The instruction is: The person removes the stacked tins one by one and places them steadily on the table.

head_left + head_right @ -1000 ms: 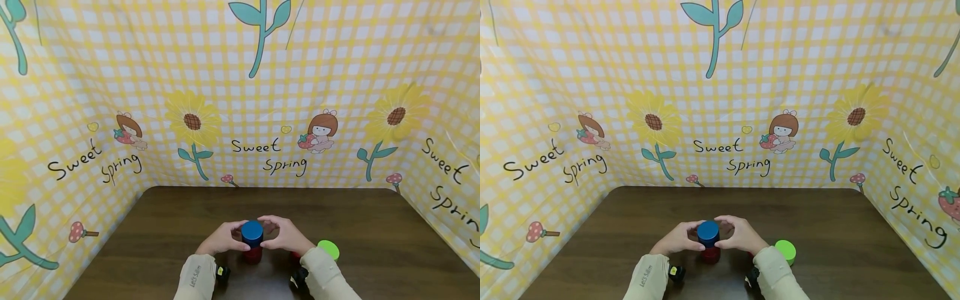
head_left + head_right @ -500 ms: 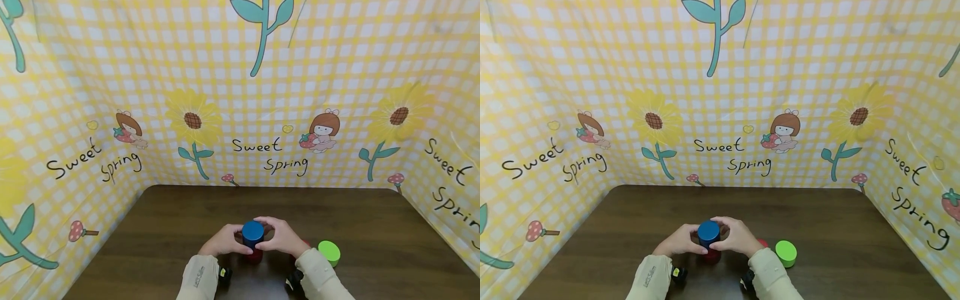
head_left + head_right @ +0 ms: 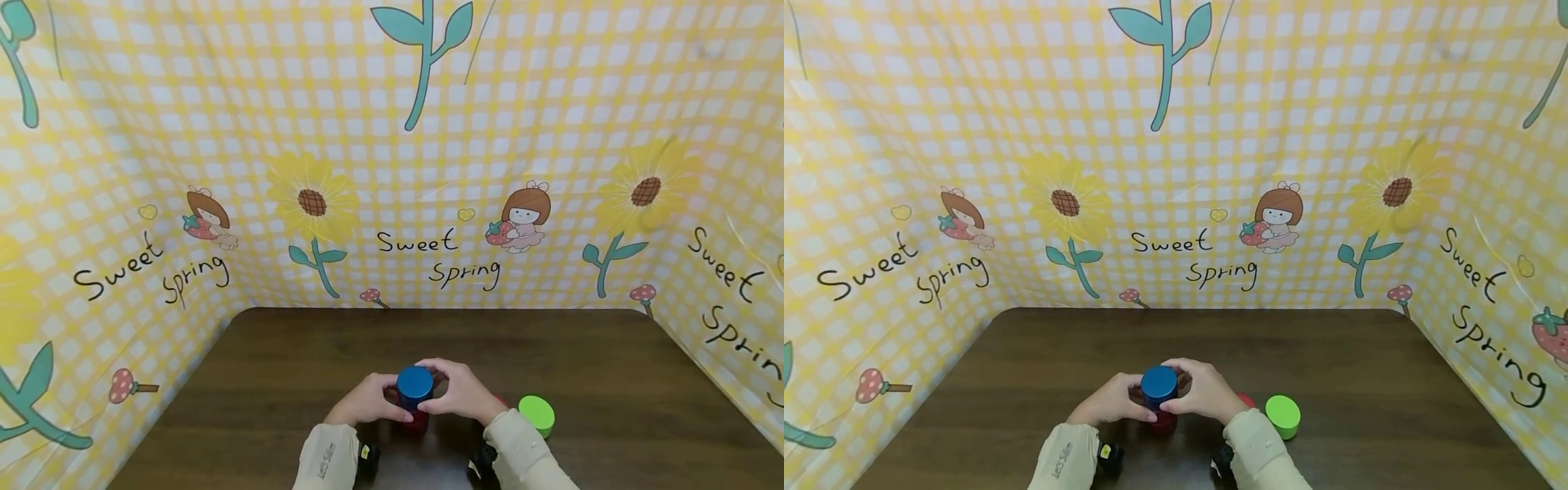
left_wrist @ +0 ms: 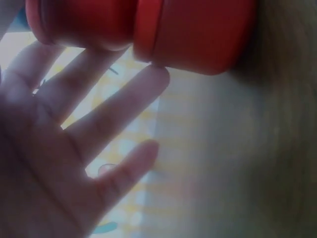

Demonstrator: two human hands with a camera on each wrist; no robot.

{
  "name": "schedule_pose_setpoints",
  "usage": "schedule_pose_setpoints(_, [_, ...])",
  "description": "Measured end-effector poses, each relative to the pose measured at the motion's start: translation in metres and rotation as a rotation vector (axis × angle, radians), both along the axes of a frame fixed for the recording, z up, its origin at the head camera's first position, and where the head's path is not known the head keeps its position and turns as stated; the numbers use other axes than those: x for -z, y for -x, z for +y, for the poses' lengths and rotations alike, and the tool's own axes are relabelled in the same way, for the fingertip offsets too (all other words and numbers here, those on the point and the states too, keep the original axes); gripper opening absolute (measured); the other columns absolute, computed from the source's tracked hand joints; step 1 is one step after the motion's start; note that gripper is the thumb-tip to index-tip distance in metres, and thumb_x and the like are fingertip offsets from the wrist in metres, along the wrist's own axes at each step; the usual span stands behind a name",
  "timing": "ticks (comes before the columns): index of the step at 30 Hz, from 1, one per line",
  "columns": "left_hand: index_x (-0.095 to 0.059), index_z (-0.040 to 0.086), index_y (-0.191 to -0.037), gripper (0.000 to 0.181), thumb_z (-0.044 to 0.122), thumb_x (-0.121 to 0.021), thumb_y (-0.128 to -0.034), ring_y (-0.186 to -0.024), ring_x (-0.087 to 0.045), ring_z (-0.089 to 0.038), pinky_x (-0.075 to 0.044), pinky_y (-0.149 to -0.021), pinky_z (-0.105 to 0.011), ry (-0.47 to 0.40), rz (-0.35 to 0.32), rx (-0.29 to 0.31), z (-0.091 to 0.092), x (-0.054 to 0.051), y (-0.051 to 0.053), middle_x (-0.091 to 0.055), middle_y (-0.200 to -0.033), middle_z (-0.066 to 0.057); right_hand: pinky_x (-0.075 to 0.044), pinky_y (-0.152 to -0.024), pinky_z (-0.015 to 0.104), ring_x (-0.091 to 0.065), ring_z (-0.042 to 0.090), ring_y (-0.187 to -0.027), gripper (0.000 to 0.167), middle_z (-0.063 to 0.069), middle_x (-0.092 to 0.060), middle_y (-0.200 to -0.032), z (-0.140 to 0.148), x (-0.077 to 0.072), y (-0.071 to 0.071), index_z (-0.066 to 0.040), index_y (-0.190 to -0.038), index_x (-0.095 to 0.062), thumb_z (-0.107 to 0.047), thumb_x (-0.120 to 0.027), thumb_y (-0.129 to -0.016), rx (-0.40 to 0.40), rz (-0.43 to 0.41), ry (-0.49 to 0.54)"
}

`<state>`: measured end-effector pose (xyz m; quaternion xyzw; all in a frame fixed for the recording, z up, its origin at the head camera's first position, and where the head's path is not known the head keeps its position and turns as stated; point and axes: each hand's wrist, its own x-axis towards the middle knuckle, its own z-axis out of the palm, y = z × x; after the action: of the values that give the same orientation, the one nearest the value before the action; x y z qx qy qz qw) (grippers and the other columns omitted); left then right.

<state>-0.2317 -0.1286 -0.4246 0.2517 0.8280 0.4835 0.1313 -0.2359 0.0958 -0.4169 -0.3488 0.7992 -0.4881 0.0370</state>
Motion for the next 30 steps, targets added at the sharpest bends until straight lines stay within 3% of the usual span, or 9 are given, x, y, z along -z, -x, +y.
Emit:
schedule_pose_setpoints(11, [-0.071, 0.005, -0.107, 0.034, 0.016, -0.082, -0.0769, -0.085, -0.064, -0.016, -0.051, -0.082, -0.036, 0.081, 0.013, -0.004, 0.001, -0.007, 0.001, -0.071, -0.098, -0.005, -0.052, -0.078, 0.028, -0.060, 0.020, -0.092, 0.055, 0.010, -0.065, -0.111, 0.001, -0.003, 0.000, -0.001, -0.124, -0.058, -0.020, -0.080, -0.078, 0.001, 0.010, 0.006])
schedule_pose_setpoints(18, [-0.062, 0.002, -0.127, 0.055, 0.019, -0.081, -0.0782, -0.093, -0.066, -0.019, -0.051, -0.085, -0.039, 0.076, 0.010, -0.004, 0.001, -0.005, -0.001, -0.069, -0.110, -0.009, -0.051, -0.077, 0.028, -0.060, 0.019, -0.092, 0.055, 0.008, -0.065, -0.112, 0.010, -0.010, -0.003, -0.003, -0.124, -0.059, -0.020, -0.082, -0.076, 0.026, 0.025, -0.011])
schedule_pose_setpoints(24, [-0.052, -0.002, -0.135, 0.068, 0.020, -0.081, -0.0776, -0.096, -0.067, -0.023, -0.052, -0.084, -0.037, 0.079, -0.002, -0.012, 0.002, -0.006, -0.001, -0.066, -0.116, -0.015, -0.053, -0.078, 0.034, -0.060, 0.021, -0.093, 0.056, 0.009, -0.065, -0.113, 0.018, -0.014, -0.005, -0.003, -0.124, -0.059, -0.019, -0.081, -0.076, 0.046, 0.034, -0.016])
schedule_pose_setpoints(30, [-0.058, 0.007, -0.132, 0.061, 0.021, -0.082, -0.0772, -0.089, -0.064, -0.020, -0.052, -0.078, -0.033, 0.103, -0.013, -0.034, 0.002, -0.005, -0.003, -0.069, -0.107, -0.008, -0.051, -0.082, 0.048, -0.058, 0.024, -0.095, 0.058, 0.009, -0.065, -0.112, 0.030, -0.016, -0.009, -0.004, -0.125, -0.059, -0.024, -0.082, -0.076, 0.106, 0.000, -0.043])
